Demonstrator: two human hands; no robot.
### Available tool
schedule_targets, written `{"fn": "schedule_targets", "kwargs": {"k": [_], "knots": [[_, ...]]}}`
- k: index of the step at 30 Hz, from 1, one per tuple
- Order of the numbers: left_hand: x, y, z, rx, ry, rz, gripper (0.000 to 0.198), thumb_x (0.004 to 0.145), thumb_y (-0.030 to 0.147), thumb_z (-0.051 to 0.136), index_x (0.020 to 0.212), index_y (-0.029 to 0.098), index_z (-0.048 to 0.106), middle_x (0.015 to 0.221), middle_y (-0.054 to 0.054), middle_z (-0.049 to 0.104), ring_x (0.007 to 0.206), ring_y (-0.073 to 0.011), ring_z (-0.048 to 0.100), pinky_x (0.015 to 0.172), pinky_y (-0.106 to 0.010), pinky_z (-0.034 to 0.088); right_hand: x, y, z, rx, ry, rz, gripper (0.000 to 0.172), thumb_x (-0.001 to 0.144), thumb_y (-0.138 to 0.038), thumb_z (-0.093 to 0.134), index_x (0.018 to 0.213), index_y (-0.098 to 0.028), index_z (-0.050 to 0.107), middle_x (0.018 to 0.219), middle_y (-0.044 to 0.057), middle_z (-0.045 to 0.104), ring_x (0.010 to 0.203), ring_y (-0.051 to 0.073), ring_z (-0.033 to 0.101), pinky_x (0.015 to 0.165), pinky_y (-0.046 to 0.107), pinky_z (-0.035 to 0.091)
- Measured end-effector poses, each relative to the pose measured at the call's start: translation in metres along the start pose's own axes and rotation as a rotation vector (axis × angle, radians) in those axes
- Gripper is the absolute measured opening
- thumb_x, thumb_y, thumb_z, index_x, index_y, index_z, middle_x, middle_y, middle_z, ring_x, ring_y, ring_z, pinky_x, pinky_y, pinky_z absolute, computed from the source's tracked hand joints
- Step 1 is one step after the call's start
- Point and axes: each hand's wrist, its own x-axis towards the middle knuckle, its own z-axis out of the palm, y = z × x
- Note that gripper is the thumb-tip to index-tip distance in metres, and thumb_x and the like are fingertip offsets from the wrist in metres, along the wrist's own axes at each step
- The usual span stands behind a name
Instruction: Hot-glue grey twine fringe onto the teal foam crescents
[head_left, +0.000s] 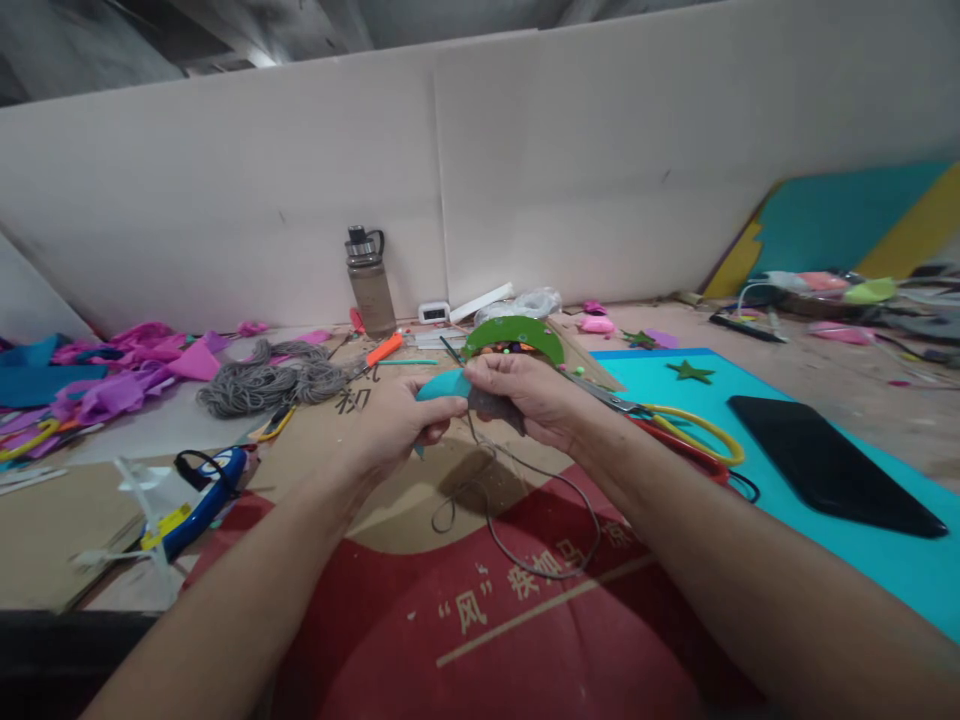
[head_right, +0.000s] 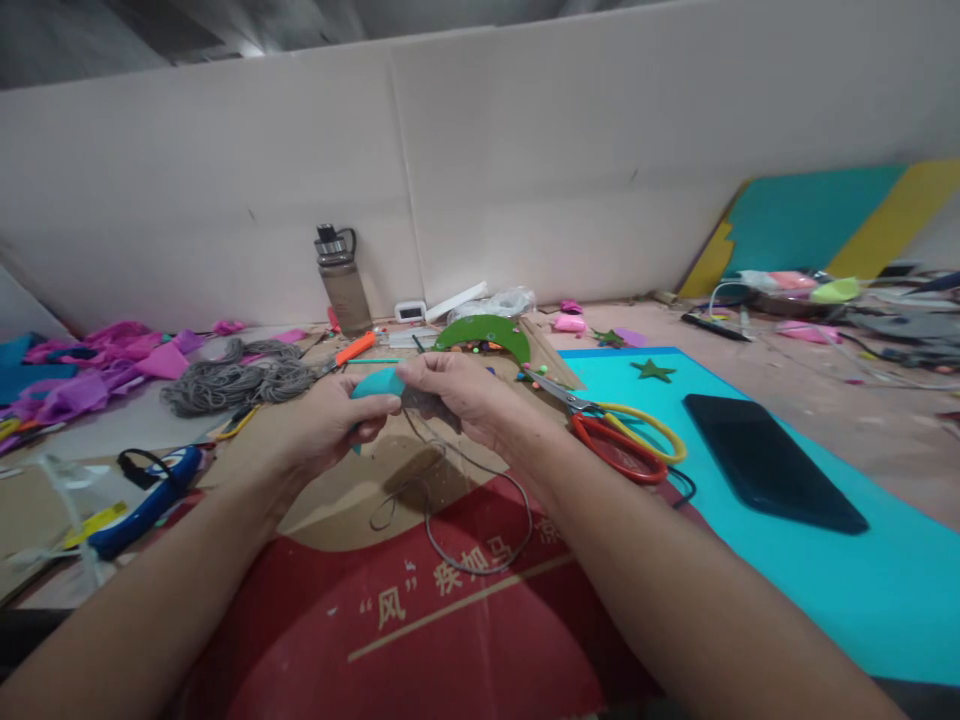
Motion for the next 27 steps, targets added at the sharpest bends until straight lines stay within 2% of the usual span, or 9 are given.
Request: {"fn": "schedule_targets", "kwargs": {"k": [3,6,11,15,18,20,22,24,27], "knots": [[0.0020,0.0005,-0.0007,-0.067,0.035,-0.015,0.026,0.060,0.029,0.073,0.059,0.017,0.049,0.045,0.008,0.041,0.039,-0.0037,0.033,0.041,-0.020,0.020,0.0037,0.0017,-0.0007,-0.090,0.080,-0.059,0.057,0.074,-0.077,0.057,0.070,-0.020,0.060,0.064,0.002,0.058,0.054,0.011,0.048,0.048,0.026,0.034],[0.0035,-0.0008,-0.0001,-0.068,0.055,-0.026,0.026,0.058,0.027,0.071,0.056,0.017,0.048,0.044,0.008,0.041,0.039,-0.0034,0.032,0.040,-0.020,0.020,0.0052,0.0039,-0.0021,-0.216,0.134,-0.170,0.063,0.080,-0.080,0.042,0.070,-0.020,0.059,0.063,0.002,0.056,0.055,0.012,0.046,0.048,0.026,0.033],[0.0031,-0.0042,0.0009,-0.019,0.048,-0.020,0.024,0.060,0.027,0.071,0.058,0.017,0.049,0.045,0.007,0.042,0.040,-0.0043,0.034,0.041,-0.020,0.023,0.0002,0.0034,-0.0005,-0.403,0.169,-0.290,0.043,0.079,-0.058,0.066,0.066,-0.021,0.048,0.058,-0.005,0.044,0.052,0.009,0.037,0.048,0.025,0.026],[0.0026,-0.0061,0.0001,0.006,0.016,0.031,0.028,0.061,0.031,0.074,0.060,0.017,0.049,0.046,0.007,0.043,0.041,-0.0044,0.035,0.042,-0.020,0.025,-0.0016,0.0037,0.0040,-0.233,0.164,-0.266,0.042,0.074,-0.048,0.072,0.061,-0.021,0.043,0.055,-0.007,0.039,0.051,0.007,0.031,0.048,0.024,0.023],[0.0041,-0.0074,-0.0008,0.009,0.022,0.032,0.029,0.062,0.032,0.074,0.058,0.017,0.050,0.045,0.007,0.043,0.041,-0.0049,0.035,0.042,-0.020,0.025,0.0009,0.0062,0.0054,-0.065,0.097,-0.168,0.045,0.069,-0.052,0.075,0.063,-0.021,0.044,0.056,-0.007,0.042,0.050,0.007,0.033,0.048,0.024,0.026],[0.0055,-0.0079,-0.0011,-0.020,0.037,0.020,0.028,0.062,0.031,0.074,0.057,0.017,0.050,0.044,0.007,0.043,0.040,-0.0051,0.035,0.041,-0.020,0.025,0.0027,0.0069,0.0052,-0.045,0.060,-0.109,0.048,0.071,-0.065,0.068,0.067,-0.021,0.049,0.059,-0.004,0.048,0.051,0.009,0.040,0.049,0.025,0.031],[0.0064,-0.0078,-0.0010,-0.062,0.056,0.012,0.027,0.061,0.030,0.073,0.057,0.017,0.050,0.044,0.007,0.042,0.039,-0.0048,0.034,0.040,-0.020,0.023,0.0027,0.0057,0.0048,-0.121,0.070,-0.099,0.058,0.076,-0.078,0.050,0.068,-0.021,0.052,0.060,-0.001,0.051,0.051,0.011,0.043,0.049,0.026,0.032],[0.0067,-0.0076,-0.0007,-0.084,0.069,-0.002,0.026,0.060,0.028,0.073,0.057,0.017,0.050,0.044,0.008,0.040,0.039,-0.0043,0.032,0.040,-0.020,0.021,0.0006,0.0025,0.0051,-0.277,0.114,-0.151,0.063,0.080,-0.081,0.037,0.067,-0.021,0.052,0.058,-0.001,0.048,0.051,0.012,0.041,0.048,0.027,0.029],[0.0063,-0.0075,-0.0004,-0.073,0.043,-0.016,0.024,0.060,0.025,0.072,0.057,0.017,0.050,0.044,0.008,0.041,0.039,-0.0039,0.032,0.041,-0.020,0.022,-0.0036,-0.0018,0.0064,-0.479,0.127,-0.290,0.055,0.080,-0.073,0.051,0.063,-0.021,0.050,0.058,-0.003,0.042,0.055,0.011,0.036,0.051,0.026,0.027]]}}
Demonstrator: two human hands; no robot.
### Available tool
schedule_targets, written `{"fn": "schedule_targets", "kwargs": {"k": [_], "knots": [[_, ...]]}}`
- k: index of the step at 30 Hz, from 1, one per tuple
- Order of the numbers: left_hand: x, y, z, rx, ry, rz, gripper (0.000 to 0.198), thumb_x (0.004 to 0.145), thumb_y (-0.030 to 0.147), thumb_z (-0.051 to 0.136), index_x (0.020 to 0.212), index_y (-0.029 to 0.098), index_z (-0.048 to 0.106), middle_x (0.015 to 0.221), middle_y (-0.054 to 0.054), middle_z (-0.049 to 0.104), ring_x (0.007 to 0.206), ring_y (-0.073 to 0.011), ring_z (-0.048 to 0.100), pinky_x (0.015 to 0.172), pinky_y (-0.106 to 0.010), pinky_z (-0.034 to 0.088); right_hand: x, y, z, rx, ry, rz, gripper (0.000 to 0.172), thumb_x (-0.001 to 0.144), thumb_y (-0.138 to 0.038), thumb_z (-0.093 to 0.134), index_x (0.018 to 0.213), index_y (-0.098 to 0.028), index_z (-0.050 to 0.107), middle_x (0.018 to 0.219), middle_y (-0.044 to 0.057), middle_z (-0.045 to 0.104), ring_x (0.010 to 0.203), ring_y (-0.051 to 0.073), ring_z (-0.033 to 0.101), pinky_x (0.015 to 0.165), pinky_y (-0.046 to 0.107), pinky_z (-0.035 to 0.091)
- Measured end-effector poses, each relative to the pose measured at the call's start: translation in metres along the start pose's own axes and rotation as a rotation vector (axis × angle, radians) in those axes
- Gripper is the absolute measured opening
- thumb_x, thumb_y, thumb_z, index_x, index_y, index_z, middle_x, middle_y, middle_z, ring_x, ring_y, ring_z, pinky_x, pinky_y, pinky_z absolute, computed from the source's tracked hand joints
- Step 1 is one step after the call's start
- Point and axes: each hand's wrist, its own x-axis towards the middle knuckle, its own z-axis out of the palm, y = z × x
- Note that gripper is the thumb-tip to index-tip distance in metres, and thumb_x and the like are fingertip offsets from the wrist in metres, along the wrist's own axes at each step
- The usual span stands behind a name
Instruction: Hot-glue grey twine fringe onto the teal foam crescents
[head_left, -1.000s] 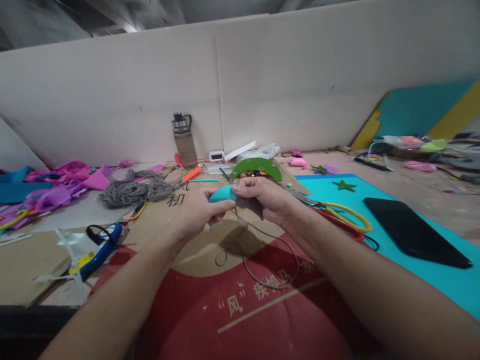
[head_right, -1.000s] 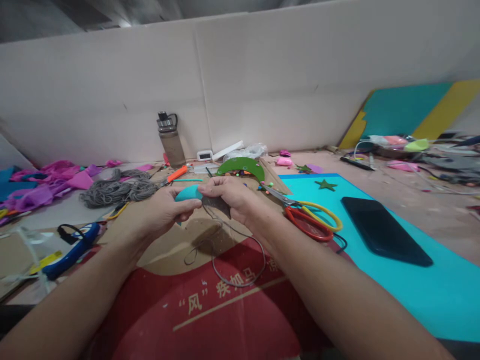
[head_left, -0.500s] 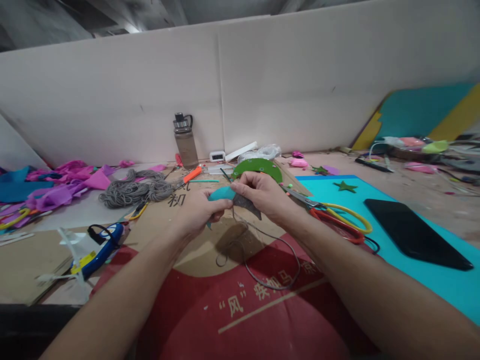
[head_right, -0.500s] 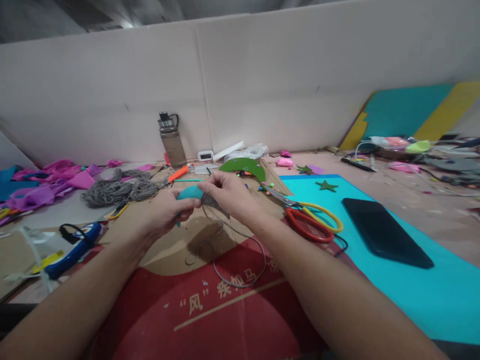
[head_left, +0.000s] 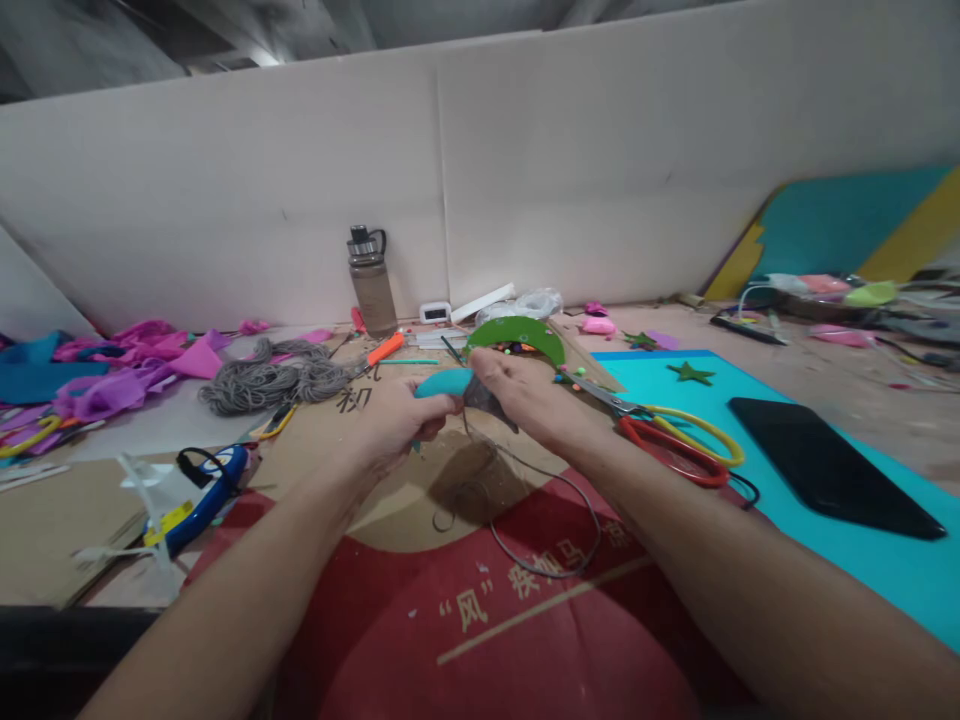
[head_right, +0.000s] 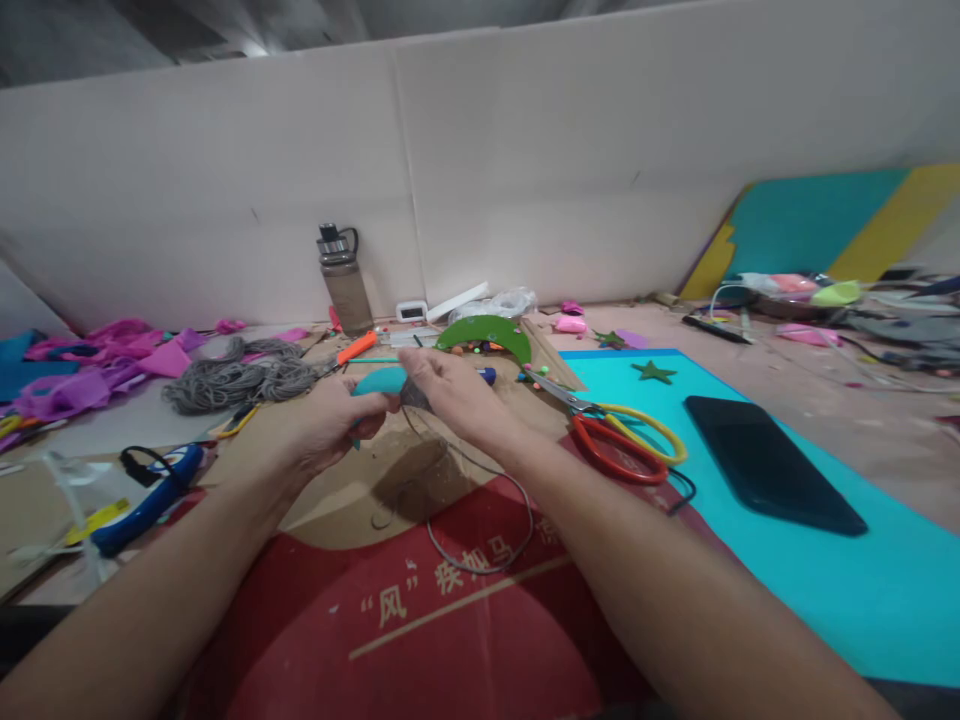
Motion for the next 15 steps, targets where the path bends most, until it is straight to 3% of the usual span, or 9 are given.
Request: {"fn": "schedule_targets", "kwargs": {"k": [3,9,12,15], "knots": [[-0.0015,0.0012,-0.0011,0.004,-0.076,0.012,0.027,0.063,0.029,0.074,0.058,0.017,0.050,0.044,0.007,0.042,0.039,-0.0038,0.033,0.041,-0.020,0.023,-0.0016,-0.0009,0.0009,0.082,-0.045,-0.015,0.046,0.076,-0.061,0.065,0.061,-0.020,0.049,0.058,-0.005,0.040,0.055,0.009,0.034,0.051,0.024,0.027],[-0.0059,0.0095,-0.0074,-0.012,-0.228,0.032,0.024,0.065,0.030,0.078,0.065,0.013,0.060,0.051,0.004,0.053,0.043,-0.0037,0.040,0.042,-0.018,0.029,-0.0054,-0.0005,0.0059,0.525,-0.190,0.198,0.042,0.072,-0.054,0.073,0.066,-0.020,0.049,0.056,-0.006,0.048,0.049,0.007,0.038,0.047,0.021,0.028],[-0.0032,0.0092,-0.0082,-0.055,-0.205,-0.003,0.021,0.066,0.026,0.077,0.065,0.012,0.062,0.053,0.002,0.056,0.042,-0.0040,0.044,0.041,-0.017,0.031,-0.0029,0.0000,0.0053,0.506,-0.117,0.219,0.042,0.073,-0.056,0.073,0.067,-0.019,0.053,0.057,-0.004,0.052,0.051,0.008,0.043,0.048,0.020,0.033],[0.0018,0.0080,-0.0066,-0.245,-0.084,-0.045,0.018,0.068,0.020,0.075,0.063,0.011,0.060,0.053,0.002,0.056,0.042,-0.0034,0.046,0.041,-0.015,0.036,0.0031,0.0031,0.0016,0.577,-0.044,0.307,0.051,0.080,-0.070,0.056,0.074,-0.019,0.060,0.068,0.002,0.063,0.061,0.012,0.055,0.061,0.025,0.047]]}}
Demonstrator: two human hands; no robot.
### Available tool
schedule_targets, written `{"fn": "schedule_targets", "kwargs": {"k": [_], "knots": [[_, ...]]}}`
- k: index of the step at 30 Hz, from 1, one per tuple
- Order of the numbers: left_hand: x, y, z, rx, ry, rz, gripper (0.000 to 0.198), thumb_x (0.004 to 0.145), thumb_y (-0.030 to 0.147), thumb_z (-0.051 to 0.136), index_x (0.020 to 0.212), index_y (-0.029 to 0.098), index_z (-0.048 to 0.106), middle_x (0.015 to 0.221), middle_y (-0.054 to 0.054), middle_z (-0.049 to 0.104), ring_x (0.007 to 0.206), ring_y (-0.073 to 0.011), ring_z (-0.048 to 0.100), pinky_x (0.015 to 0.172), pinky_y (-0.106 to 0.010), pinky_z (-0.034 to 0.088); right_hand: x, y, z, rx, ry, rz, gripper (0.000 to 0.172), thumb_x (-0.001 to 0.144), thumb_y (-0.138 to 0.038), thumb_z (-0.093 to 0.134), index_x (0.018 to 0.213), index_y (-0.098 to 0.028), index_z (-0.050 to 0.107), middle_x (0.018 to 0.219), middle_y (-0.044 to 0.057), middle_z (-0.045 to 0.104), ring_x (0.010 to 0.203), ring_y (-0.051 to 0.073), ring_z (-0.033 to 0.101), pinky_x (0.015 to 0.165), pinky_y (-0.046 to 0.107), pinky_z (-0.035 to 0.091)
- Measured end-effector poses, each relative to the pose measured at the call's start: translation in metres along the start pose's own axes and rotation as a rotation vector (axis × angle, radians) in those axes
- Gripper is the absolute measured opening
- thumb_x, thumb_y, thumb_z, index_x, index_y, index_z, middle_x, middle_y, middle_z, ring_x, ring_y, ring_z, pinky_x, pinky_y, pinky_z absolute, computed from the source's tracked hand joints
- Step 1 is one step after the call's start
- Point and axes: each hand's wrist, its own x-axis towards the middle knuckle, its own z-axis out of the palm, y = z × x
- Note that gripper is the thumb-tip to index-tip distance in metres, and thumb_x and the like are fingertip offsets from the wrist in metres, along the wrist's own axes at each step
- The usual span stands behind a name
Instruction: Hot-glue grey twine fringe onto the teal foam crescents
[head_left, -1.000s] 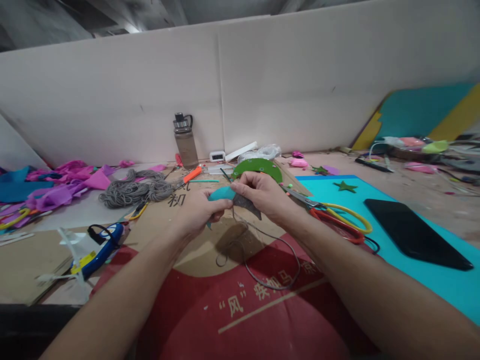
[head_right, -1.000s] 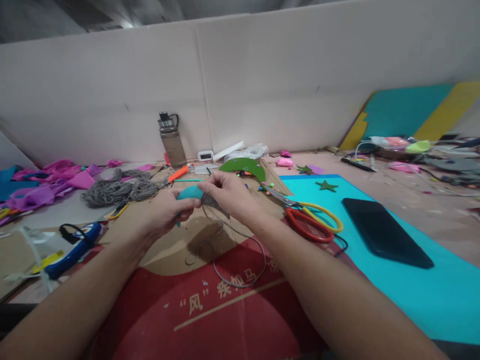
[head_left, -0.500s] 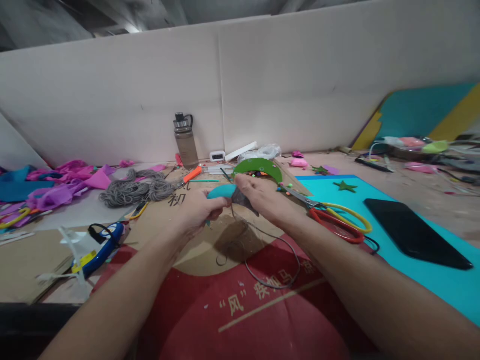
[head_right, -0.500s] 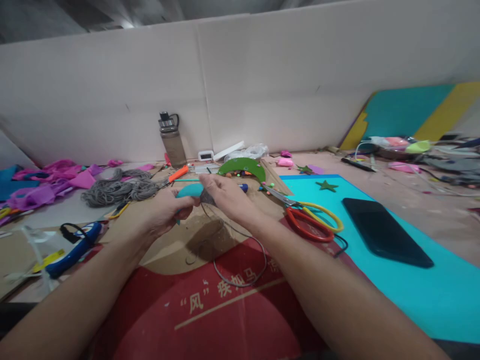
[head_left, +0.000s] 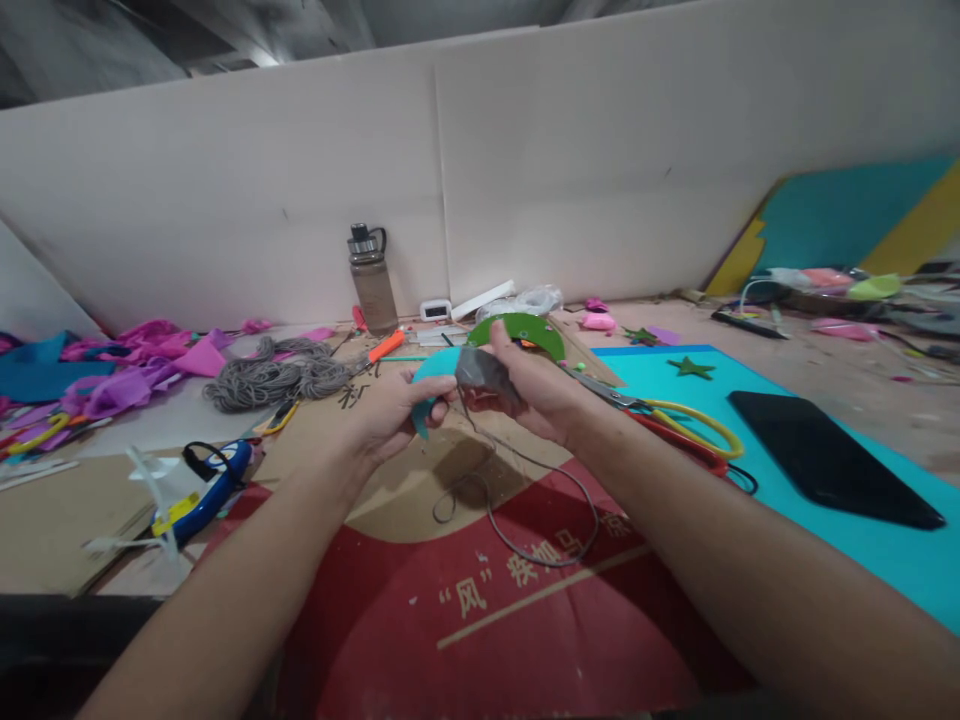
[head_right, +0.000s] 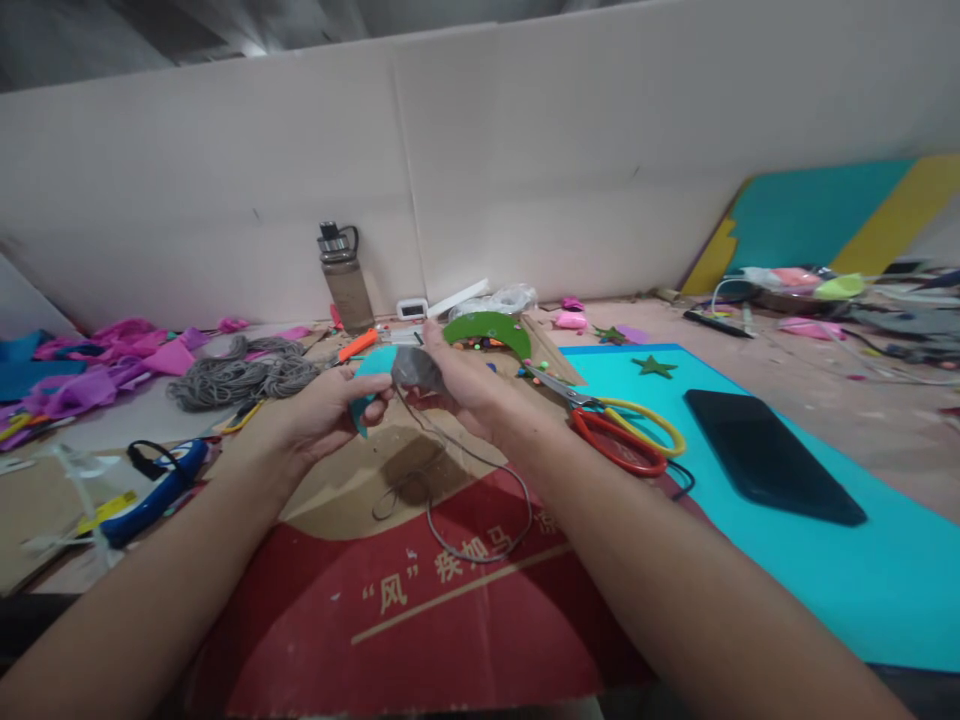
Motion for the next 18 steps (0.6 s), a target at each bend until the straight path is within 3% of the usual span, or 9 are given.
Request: {"fn": "schedule_targets", "kwargs": {"k": [4,7,12,18], "knots": [[0.003,0.004,0.002,-0.255,0.152,-0.039,0.010,0.076,0.009,0.067,0.069,0.010,0.061,0.061,0.000,0.060,0.046,-0.0030,0.052,0.046,-0.013,0.044,0.007,0.003,-0.006,0.168,-0.116,0.080,0.071,0.085,-0.080,0.030,0.083,-0.018,0.067,0.084,0.011,0.071,0.077,0.018,0.066,0.076,0.033,0.052],[0.002,0.006,0.003,-0.319,0.171,-0.057,0.014,0.082,0.007,0.061,0.067,0.009,0.060,0.059,0.000,0.058,0.044,-0.0027,0.051,0.045,-0.013,0.044,0.007,0.008,-0.004,0.170,-0.095,0.041,0.066,0.086,-0.077,0.035,0.084,-0.019,0.067,0.088,0.011,0.072,0.083,0.018,0.067,0.081,0.033,0.051],[0.005,-0.002,-0.003,-0.228,0.122,0.028,0.011,0.075,0.013,0.069,0.069,0.010,0.061,0.058,0.000,0.060,0.044,-0.0046,0.053,0.045,-0.016,0.044,0.005,0.007,0.004,0.102,-0.032,0.001,0.064,0.085,-0.077,0.039,0.079,-0.019,0.066,0.079,0.009,0.070,0.076,0.018,0.065,0.076,0.032,0.050],[0.005,-0.009,-0.004,-0.039,0.136,0.181,0.027,0.065,0.029,0.080,0.069,0.011,0.061,0.062,0.000,0.062,0.049,-0.0066,0.055,0.048,-0.019,0.043,0.007,0.003,-0.003,-0.022,0.105,-0.166,0.054,0.079,-0.074,0.052,0.081,-0.021,0.064,0.082,0.004,0.066,0.069,0.014,0.059,0.065,0.028,0.044]]}}
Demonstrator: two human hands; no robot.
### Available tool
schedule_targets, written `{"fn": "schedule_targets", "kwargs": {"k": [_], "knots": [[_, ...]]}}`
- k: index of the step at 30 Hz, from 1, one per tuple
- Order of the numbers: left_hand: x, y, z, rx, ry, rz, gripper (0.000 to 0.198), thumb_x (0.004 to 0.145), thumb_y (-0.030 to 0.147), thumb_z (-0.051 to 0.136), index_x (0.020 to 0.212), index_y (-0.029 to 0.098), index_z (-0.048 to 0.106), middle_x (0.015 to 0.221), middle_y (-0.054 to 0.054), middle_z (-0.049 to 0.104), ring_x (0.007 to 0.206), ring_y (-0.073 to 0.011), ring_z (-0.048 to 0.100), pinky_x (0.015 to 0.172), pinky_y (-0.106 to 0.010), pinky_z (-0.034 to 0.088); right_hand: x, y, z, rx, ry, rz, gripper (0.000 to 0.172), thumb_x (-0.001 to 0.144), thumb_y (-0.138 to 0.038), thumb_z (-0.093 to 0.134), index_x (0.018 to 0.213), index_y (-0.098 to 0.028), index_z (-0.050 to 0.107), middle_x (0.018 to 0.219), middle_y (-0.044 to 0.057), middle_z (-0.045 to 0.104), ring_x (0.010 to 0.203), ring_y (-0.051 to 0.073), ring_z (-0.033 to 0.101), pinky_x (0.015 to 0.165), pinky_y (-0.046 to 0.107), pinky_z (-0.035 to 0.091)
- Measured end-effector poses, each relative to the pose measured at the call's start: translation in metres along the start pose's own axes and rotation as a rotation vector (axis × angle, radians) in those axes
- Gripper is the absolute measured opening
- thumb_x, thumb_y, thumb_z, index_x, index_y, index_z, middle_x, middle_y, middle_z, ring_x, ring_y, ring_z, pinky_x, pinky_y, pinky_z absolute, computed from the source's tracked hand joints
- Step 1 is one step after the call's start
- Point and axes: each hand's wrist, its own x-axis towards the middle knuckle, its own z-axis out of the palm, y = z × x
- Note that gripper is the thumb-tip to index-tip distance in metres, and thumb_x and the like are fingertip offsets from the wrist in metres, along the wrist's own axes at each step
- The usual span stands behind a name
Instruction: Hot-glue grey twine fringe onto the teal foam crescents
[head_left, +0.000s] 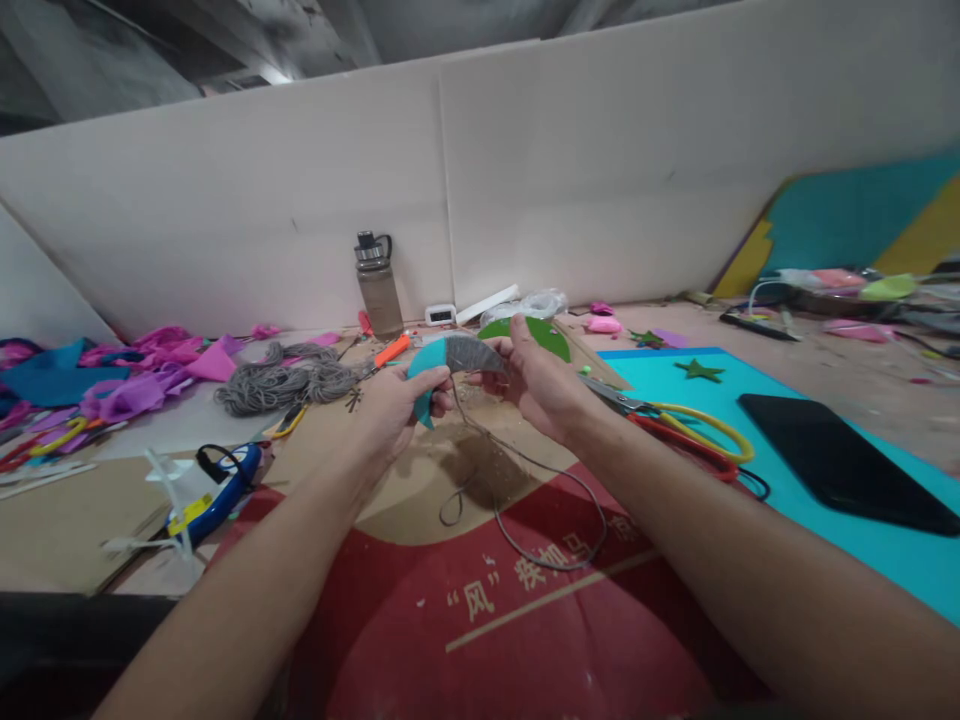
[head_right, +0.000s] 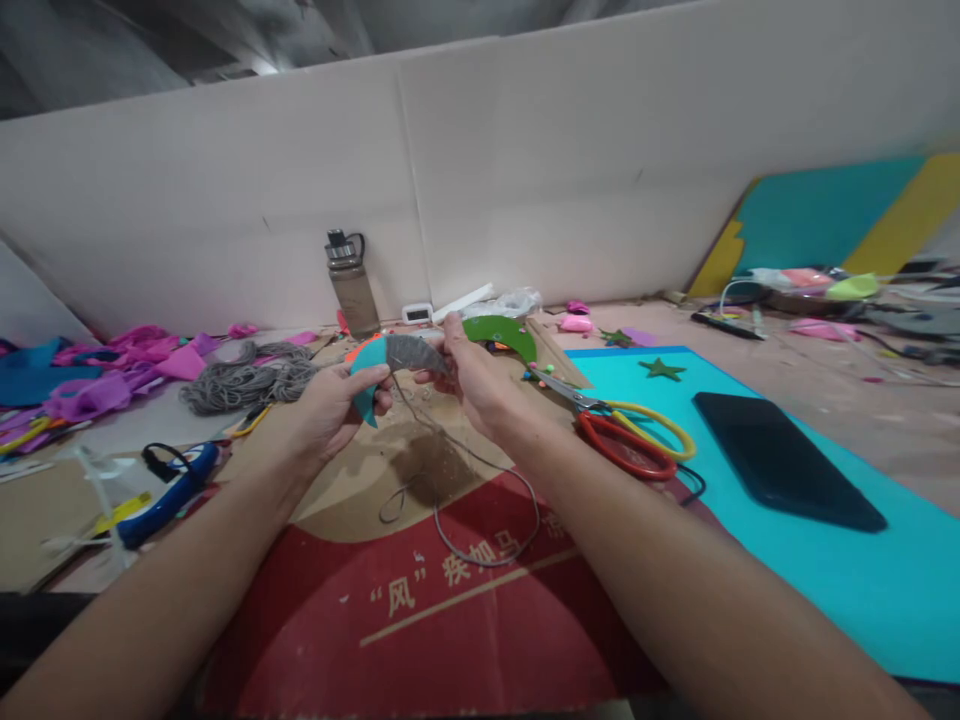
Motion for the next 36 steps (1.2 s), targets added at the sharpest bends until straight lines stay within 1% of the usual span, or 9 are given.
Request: {"fn": "schedule_targets", "kwargs": {"k": [4,7,9,14,19,23,28,34,36], "knots": [[-0.001,0.002,0.002,0.019,0.018,0.032,0.025,0.065,0.028,0.079,0.069,0.012,0.061,0.060,0.001,0.061,0.048,-0.0062,0.054,0.048,-0.018,0.042,-0.002,0.001,-0.002,-0.161,-0.027,-0.114,0.039,0.078,-0.058,0.066,0.073,-0.021,0.059,0.067,-0.001,0.057,0.059,0.011,0.047,0.059,0.027,0.037],[-0.002,0.002,0.004,0.034,0.017,0.026,0.024,0.064,0.027,0.079,0.070,0.012,0.062,0.060,0.002,0.061,0.047,-0.0065,0.054,0.047,-0.018,0.042,-0.006,0.000,-0.002,-0.370,0.040,-0.226,0.033,0.081,-0.046,0.066,0.063,-0.020,0.054,0.059,-0.003,0.050,0.055,0.010,0.040,0.056,0.027,0.031],[-0.002,0.001,0.004,0.042,0.030,0.016,0.025,0.063,0.028,0.079,0.070,0.013,0.061,0.059,0.002,0.061,0.046,-0.0068,0.054,0.047,-0.019,0.042,-0.007,-0.001,-0.001,-0.435,0.073,-0.244,0.033,0.083,-0.044,0.063,0.062,-0.021,0.054,0.059,-0.002,0.051,0.055,0.011,0.040,0.056,0.028,0.029],[-0.002,0.000,0.005,0.096,0.052,0.019,0.024,0.063,0.029,0.078,0.067,0.013,0.060,0.057,0.001,0.060,0.045,-0.0073,0.053,0.046,-0.020,0.041,-0.006,-0.002,0.000,-0.384,-0.004,-0.206,0.034,0.082,-0.052,0.061,0.069,-0.021,0.056,0.065,-0.002,0.052,0.059,0.012,0.042,0.058,0.028,0.032],[-0.004,0.000,0.008,0.192,-0.012,0.030,0.023,0.065,0.030,0.075,0.064,0.013,0.060,0.053,0.000,0.059,0.045,-0.0082,0.053,0.046,-0.020,0.040,-0.006,0.002,0.000,-0.396,-0.022,-0.185,0.020,0.074,-0.038,0.071,0.074,-0.019,0.062,0.068,-0.003,0.053,0.063,0.012,0.043,0.062,0.028,0.033],[-0.006,0.004,0.010,0.195,-0.027,0.011,0.023,0.065,0.030,0.074,0.062,0.013,0.060,0.051,0.001,0.058,0.044,-0.0076,0.052,0.045,-0.019,0.039,-0.006,0.004,-0.002,-0.350,-0.035,-0.142,0.027,0.075,-0.040,0.069,0.066,-0.020,0.055,0.060,-0.005,0.045,0.057,0.010,0.037,0.058,0.027,0.029],[-0.005,0.006,0.008,0.169,-0.073,-0.050,0.028,0.062,0.033,0.079,0.064,0.012,0.061,0.054,0.000,0.059,0.045,-0.0072,0.052,0.045,-0.019,0.039,-0.004,0.004,-0.004,-0.389,-0.033,-0.151,0.030,0.077,-0.042,0.067,0.064,-0.020,0.051,0.059,-0.005,0.044,0.056,0.010,0.036,0.056,0.027,0.027],[-0.002,0.001,0.003,0.292,-0.028,0.004,0.018,0.067,0.028,0.073,0.066,0.014,0.061,0.054,0.002,0.057,0.043,-0.0061,0.049,0.042,-0.018,0.036,-0.009,-0.004,0.003,-0.411,-0.034,-0.215,0.018,0.077,-0.037,0.069,0.082,-0.021,0.063,0.078,-0.001,0.060,0.072,0.013,0.051,0.070,0.028,0.039],[-0.004,0.002,0.003,0.384,-0.045,0.016,0.015,0.070,0.026,0.069,0.064,0.015,0.061,0.051,0.003,0.055,0.043,-0.0067,0.048,0.043,-0.019,0.035,-0.011,-0.006,0.005,-0.410,-0.025,-0.244,0.019,0.077,-0.038,0.069,0.078,-0.020,0.062,0.077,-0.001,0.060,0.072,0.013,0.052,0.071,0.028,0.041]]}}
